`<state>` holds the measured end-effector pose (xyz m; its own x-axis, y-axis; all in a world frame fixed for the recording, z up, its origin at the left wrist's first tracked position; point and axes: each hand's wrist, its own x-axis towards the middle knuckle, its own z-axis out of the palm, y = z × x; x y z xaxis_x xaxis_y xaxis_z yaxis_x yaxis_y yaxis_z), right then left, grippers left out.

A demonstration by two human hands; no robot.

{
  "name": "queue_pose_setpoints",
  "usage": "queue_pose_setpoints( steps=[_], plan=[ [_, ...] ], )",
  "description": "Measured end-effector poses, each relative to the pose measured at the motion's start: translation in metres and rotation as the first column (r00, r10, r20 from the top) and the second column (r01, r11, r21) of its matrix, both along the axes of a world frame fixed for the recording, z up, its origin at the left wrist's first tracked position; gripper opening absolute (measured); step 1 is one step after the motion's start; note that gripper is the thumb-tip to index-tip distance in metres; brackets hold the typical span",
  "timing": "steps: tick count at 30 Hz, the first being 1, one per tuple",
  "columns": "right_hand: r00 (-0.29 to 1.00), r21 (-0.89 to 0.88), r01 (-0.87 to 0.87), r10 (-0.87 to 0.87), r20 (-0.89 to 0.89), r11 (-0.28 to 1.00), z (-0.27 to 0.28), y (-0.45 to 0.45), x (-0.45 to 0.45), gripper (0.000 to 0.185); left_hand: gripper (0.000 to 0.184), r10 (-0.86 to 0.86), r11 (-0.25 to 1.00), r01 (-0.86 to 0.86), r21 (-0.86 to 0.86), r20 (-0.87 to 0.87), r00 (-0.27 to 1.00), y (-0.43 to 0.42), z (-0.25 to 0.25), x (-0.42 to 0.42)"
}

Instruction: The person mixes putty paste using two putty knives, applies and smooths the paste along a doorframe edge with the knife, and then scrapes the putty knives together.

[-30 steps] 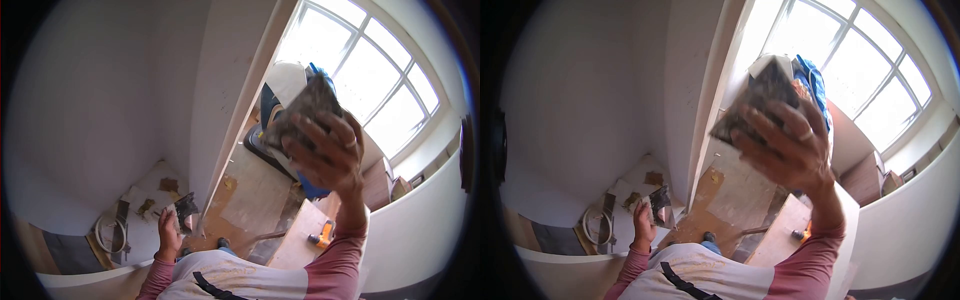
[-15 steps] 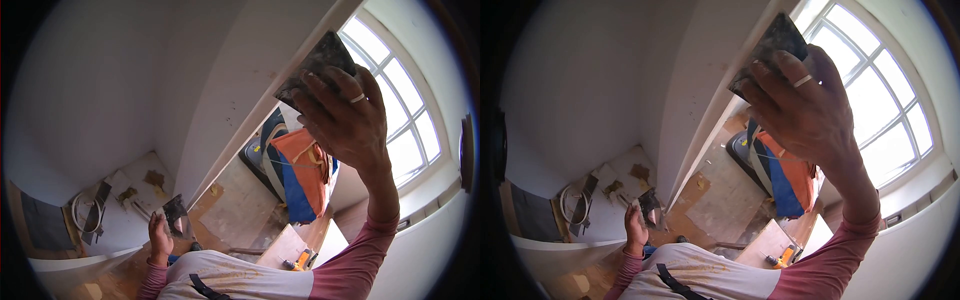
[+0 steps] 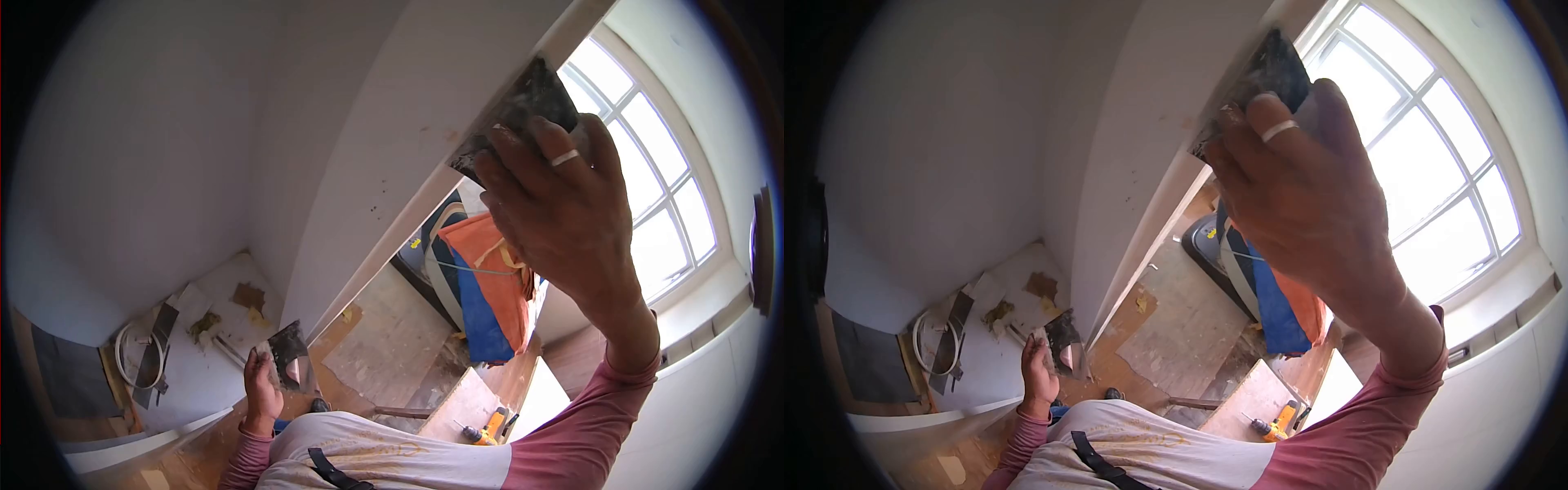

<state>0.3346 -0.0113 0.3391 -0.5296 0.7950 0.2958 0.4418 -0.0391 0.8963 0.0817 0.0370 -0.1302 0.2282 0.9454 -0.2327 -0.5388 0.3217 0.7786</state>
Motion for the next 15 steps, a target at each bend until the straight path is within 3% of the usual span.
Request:
queue_pose_setpoints(
  steps=[2,5,7,9,11,15],
  plan=[
    [0.995,-0.007,0.081,-0.081,0.054,0.997,-0.002,-0.001,-0.013,0.042,0.041,0.047,0.999,-0.048,-0.013,-0.080,0.996,0.000,-0.011,0.000],
    [0.986,-0.023,0.147,-0.145,0.084,0.989,-0.005,-0.006,-0.025,0.040,0.038,-0.031,0.997,0.037,-0.069,0.093,0.995,0.003,-0.006,0.000],
    [0.986,-0.038,0.157,-0.154,0.067,0.987,-0.004,-0.014,-0.029,0.037,0.034,0.050,0.983,-0.018,0.182,-0.176,0.983,-0.001,-0.018,0.002],
    [0.992,-0.029,0.125,-0.124,0.030,0.992,0.003,-0.023,-0.026,0.035,0.034,0.033,0.972,0.012,0.235,-0.188,0.982,0.004,-0.014,0.001],
    [0.999,0.024,0.040,-0.040,-0.008,0.999,0.011,-0.029,-0.016,0.034,0.037,-0.115,0.990,0.110,0.090,0.056,0.992,0.006,0.002,-0.005],
    [0.998,0.077,-0.054,0.055,-0.014,0.996,0.024,-0.025,0.001,0.036,0.026,-0.105,0.993,0.099,0.061,0.108,0.989,0.008,0.014,-0.003]
  ],
)
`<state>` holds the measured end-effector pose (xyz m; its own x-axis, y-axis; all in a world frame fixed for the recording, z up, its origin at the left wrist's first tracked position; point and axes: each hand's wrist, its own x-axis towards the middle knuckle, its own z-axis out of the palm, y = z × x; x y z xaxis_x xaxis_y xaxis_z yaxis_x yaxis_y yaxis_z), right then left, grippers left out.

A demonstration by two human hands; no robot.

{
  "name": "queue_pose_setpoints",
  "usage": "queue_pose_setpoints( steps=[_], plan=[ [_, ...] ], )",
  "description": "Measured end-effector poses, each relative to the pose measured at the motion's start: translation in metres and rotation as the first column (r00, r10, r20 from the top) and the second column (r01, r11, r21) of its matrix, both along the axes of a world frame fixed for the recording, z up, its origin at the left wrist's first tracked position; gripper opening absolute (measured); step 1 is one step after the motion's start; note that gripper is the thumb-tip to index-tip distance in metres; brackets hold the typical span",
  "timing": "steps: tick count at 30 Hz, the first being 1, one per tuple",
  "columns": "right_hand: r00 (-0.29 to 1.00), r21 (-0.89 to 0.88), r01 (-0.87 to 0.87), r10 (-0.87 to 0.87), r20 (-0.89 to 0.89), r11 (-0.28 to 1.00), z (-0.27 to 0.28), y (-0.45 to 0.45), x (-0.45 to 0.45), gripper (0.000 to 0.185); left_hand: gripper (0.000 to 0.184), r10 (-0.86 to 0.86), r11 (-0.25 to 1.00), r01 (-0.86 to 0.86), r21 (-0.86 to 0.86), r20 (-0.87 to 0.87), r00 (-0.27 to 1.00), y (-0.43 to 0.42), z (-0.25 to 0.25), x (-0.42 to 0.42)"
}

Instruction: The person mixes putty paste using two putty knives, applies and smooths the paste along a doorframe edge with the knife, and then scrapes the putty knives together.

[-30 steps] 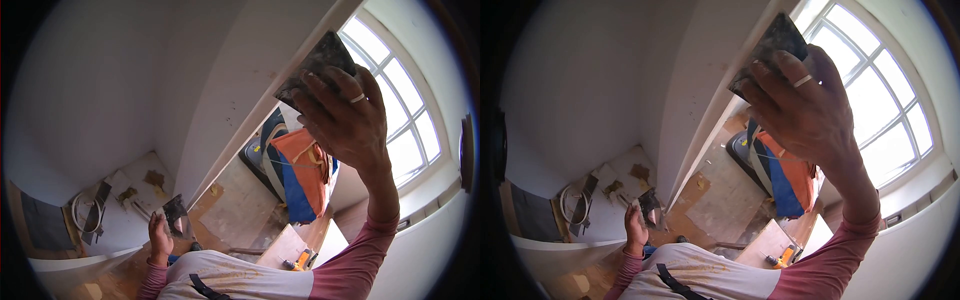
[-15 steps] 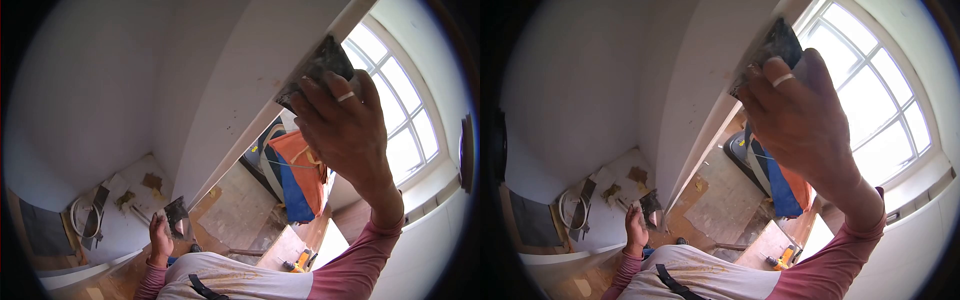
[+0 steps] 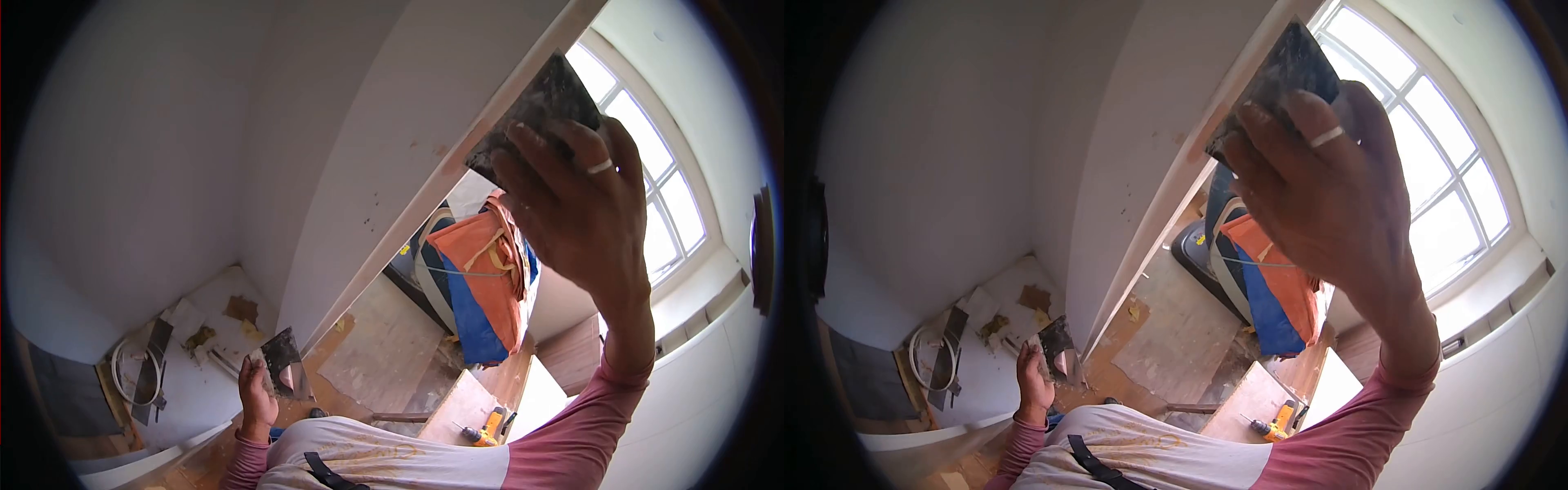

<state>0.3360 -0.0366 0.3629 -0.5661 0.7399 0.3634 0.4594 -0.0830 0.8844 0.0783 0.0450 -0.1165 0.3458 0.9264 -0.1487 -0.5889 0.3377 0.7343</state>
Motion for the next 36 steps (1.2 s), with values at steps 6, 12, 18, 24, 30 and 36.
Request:
queue_pose_setpoints(
  steps=[6,12,18,24,30,36],
  plan=[
    [0.999,0.006,-0.013,0.013,0.037,1.000,0.011,0.008,0.014,0.040,0.022,-0.004,1.000,0.004,-0.014,-0.009,1.000,0.002,0.005,0.001],
    [0.996,-0.010,0.042,-0.041,0.082,0.999,0.015,0.008,-0.020,0.040,0.022,-0.041,0.999,0.042,0.028,-0.036,0.999,0.002,0.009,0.000],
    [0.989,0.004,0.095,-0.095,0.110,0.995,0.025,-0.010,-0.027,0.039,0.028,-0.034,0.999,0.034,-0.030,-0.010,0.999,0.003,0.003,0.001],
    [0.988,0.015,0.017,-0.019,0.154,1.000,0.041,0.004,0.000,0.036,0.029,-0.008,0.999,0.018,0.051,-0.189,0.982,0.004,-0.008,0.000],
    [0.990,-0.015,-0.004,0.006,0.140,1.000,0.052,0.013,0.007,0.037,0.027,-0.061,0.996,0.065,-0.059,0.069,0.996,0.008,-0.013,0.004],
    [0.969,-0.050,0.215,-0.207,0.138,0.975,0.051,0.005,-0.049,0.030,0.022,-0.072,0.992,0.078,-0.095,0.064,0.995,0.009,-0.013,0.007]
  ],
)
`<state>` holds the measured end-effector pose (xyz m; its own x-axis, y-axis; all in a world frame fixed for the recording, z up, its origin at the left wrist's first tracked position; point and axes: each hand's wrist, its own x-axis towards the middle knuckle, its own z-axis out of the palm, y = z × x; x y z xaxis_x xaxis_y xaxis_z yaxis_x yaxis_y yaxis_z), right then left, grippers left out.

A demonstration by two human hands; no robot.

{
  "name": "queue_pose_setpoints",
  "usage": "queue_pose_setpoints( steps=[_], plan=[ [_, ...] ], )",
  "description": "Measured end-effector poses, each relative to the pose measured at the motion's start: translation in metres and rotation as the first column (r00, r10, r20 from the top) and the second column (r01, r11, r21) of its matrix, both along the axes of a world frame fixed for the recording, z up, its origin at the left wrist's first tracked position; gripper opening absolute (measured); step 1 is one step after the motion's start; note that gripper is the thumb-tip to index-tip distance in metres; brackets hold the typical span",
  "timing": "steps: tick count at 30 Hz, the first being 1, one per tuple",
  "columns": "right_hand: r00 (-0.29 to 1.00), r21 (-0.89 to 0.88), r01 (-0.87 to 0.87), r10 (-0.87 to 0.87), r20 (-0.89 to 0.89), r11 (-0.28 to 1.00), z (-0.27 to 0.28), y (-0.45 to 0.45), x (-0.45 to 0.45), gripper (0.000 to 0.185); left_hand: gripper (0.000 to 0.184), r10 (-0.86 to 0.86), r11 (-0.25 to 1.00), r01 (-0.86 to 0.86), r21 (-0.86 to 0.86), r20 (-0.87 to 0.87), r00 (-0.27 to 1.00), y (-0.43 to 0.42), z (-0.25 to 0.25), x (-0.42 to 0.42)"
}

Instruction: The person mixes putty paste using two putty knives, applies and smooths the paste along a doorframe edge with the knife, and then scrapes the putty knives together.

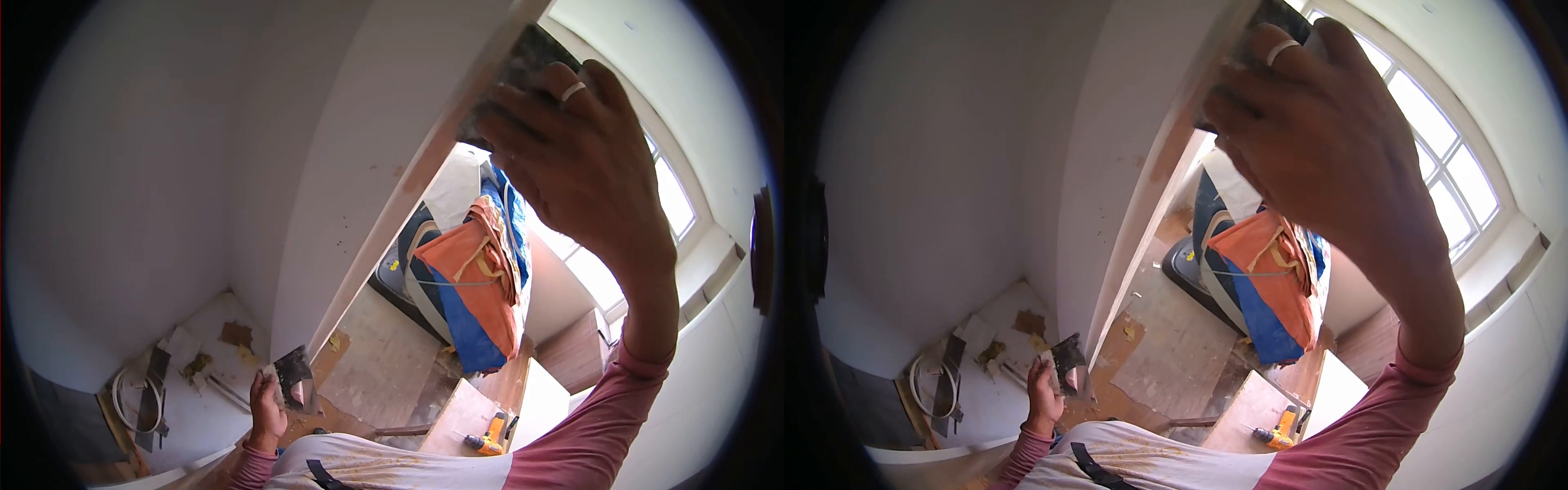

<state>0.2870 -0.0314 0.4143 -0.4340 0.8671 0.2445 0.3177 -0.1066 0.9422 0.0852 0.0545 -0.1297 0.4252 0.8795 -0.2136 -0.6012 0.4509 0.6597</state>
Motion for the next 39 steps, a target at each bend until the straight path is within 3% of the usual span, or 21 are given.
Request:
queue_pose_setpoints(
  steps=[2,4,8,17,19,23,26,30,39],
  plan=[
    [0.998,0.005,0.028,-0.028,0.058,1.000,0.005,-0.001,-0.008,0.027,0.022,0.001,0.999,0.000,0.036,-0.009,1.000,0.000,0.002,-0.002],
    [0.985,0.030,-0.115,0.110,0.132,0.993,0.018,-0.003,0.004,0.026,0.021,-0.005,0.999,0.006,0.053,-0.010,1.000,-0.002,0.009,-0.001],
    [0.967,0.040,-0.188,0.178,0.182,0.981,0.032,0.004,0.032,0.032,0.022,-0.009,0.999,0.009,0.050,0.007,1.000,-0.004,0.019,-0.001],
    [0.982,0.043,-0.134,0.127,0.143,0.990,0.040,0.005,0.023,0.032,0.021,-0.017,0.993,0.021,0.113,-0.039,0.999,-0.002,0.013,-0.001],
    [0.986,0.053,-0.008,-0.001,0.166,0.999,0.035,0.001,0.002,0.032,0.020,-0.013,0.986,0.025,0.162,-0.073,0.997,0.001,0.007,0.000],
    [0.972,0.052,0.068,-0.078,0.223,0.996,0.052,-0.012,-0.016,0.033,0.020,0.014,0.998,-0.016,0.055,0.028,1.000,0.001,0.011,0.006],
    [0.960,0.048,-0.109,0.093,0.264,0.993,0.069,-0.009,0.014,0.035,0.021,-0.023,0.998,0.018,0.067,0.064,0.998,-0.002,0.018,0.001],
    [0.955,0.016,-0.197,0.188,0.231,0.980,0.076,0.006,0.037,0.039,0.022,-0.009,0.998,0.005,0.057,0.070,0.997,-0.001,0.015,0.003],
    [0.948,0.067,-0.150,0.124,0.295,0.986,0.071,0.011,0.034,0.048,0.028,-0.064,0.997,0.060,0.057,0.080,0.995,0.003,0.001,0.003]
  ],
)
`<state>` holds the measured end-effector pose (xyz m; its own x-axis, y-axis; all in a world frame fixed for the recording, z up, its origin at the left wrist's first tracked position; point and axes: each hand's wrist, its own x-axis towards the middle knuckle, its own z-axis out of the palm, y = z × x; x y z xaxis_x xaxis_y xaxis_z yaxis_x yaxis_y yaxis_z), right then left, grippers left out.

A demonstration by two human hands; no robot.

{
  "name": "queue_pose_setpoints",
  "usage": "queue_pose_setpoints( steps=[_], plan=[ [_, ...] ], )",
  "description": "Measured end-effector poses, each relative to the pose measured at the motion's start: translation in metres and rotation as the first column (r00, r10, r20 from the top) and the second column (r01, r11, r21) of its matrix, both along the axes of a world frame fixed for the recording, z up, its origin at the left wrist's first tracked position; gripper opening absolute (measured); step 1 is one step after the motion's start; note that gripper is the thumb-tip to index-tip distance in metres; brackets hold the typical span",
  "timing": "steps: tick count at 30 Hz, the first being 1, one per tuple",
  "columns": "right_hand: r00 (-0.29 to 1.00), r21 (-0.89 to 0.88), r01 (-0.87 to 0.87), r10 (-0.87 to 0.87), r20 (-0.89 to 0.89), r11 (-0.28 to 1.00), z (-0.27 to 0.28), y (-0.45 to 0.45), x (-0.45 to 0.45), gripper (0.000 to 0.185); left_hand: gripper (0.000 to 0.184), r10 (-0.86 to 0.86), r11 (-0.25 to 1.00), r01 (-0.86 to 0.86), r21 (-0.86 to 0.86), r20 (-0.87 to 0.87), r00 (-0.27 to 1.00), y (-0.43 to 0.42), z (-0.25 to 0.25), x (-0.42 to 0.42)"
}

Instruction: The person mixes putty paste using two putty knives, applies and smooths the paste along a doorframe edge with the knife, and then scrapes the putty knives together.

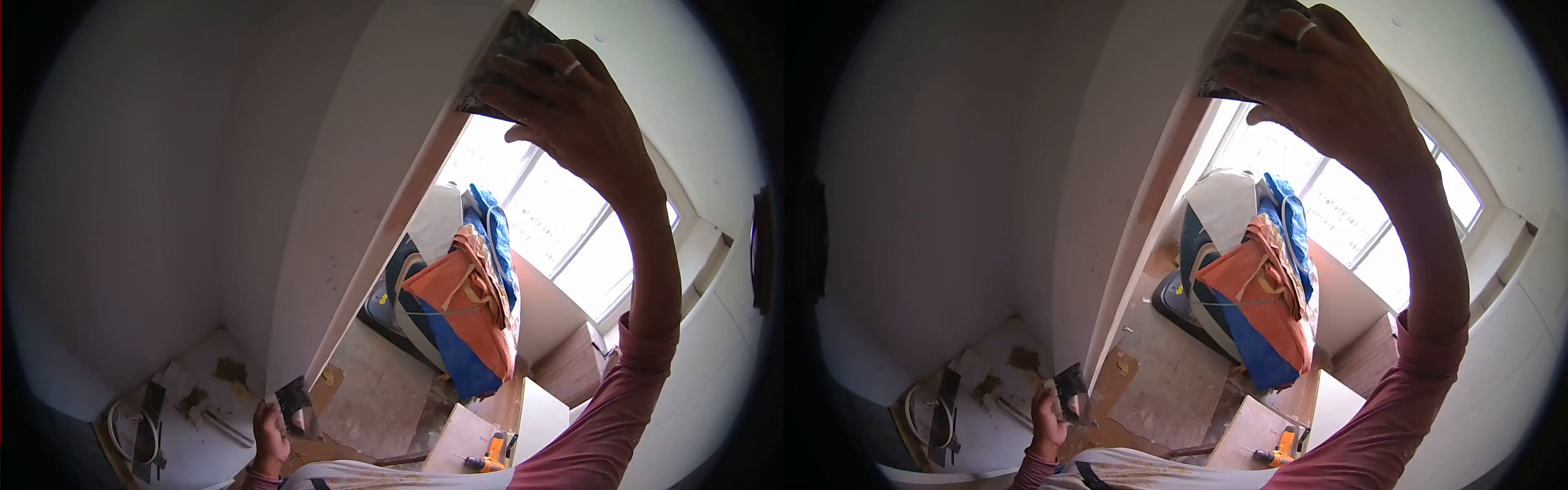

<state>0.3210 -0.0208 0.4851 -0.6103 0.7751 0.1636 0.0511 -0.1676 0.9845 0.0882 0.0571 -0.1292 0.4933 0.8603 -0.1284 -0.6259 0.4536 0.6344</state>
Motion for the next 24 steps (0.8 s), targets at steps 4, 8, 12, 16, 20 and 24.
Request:
queue_pose_setpoints(
  steps=[4,8,12,16,20,24],
  plan=[
    [0.998,0.058,0.007,-0.011,0.060,0.998,-0.009,0.009,-0.018,0.046,0.031,-0.031,0.999,0.030,-0.032,-0.022,0.999,0.004,-0.021,0.002],
    [0.996,0.064,0.070,-0.073,0.053,0.996,-0.017,0.005,-0.042,0.046,0.031,-0.047,0.998,0.046,-0.034,-0.005,0.999,0.007,-0.026,0.004],
    [0.991,0.114,0.095,-0.105,0.087,0.989,-0.002,-0.016,-0.044,0.045,0.030,-0.049,0.998,0.051,-0.046,0.037,0.998,0.006,-0.009,0.002],
    [0.993,0.077,-0.078,0.070,0.100,0.994,0.022,-0.005,-0.022,0.041,0.025,-0.051,0.998,0.052,-0.048,0.008,0.999,0.008,-0.012,0.003],
    [0.994,0.011,-0.086,0.085,0.070,0.996,0.033,0.005,-0.014,0.043,0.022,0.008,0.997,-0.011,-0.071,-0.040,0.999,0.005,-0.007,0.006],
    [0.996,0.034,-0.072,0.070,0.059,0.997,0.031,0.009,-0.016,0.048,0.023,-0.058,0.998,0.059,-0.023,0.020,0.998,0.011,-0.028,0.007]
  ],
)
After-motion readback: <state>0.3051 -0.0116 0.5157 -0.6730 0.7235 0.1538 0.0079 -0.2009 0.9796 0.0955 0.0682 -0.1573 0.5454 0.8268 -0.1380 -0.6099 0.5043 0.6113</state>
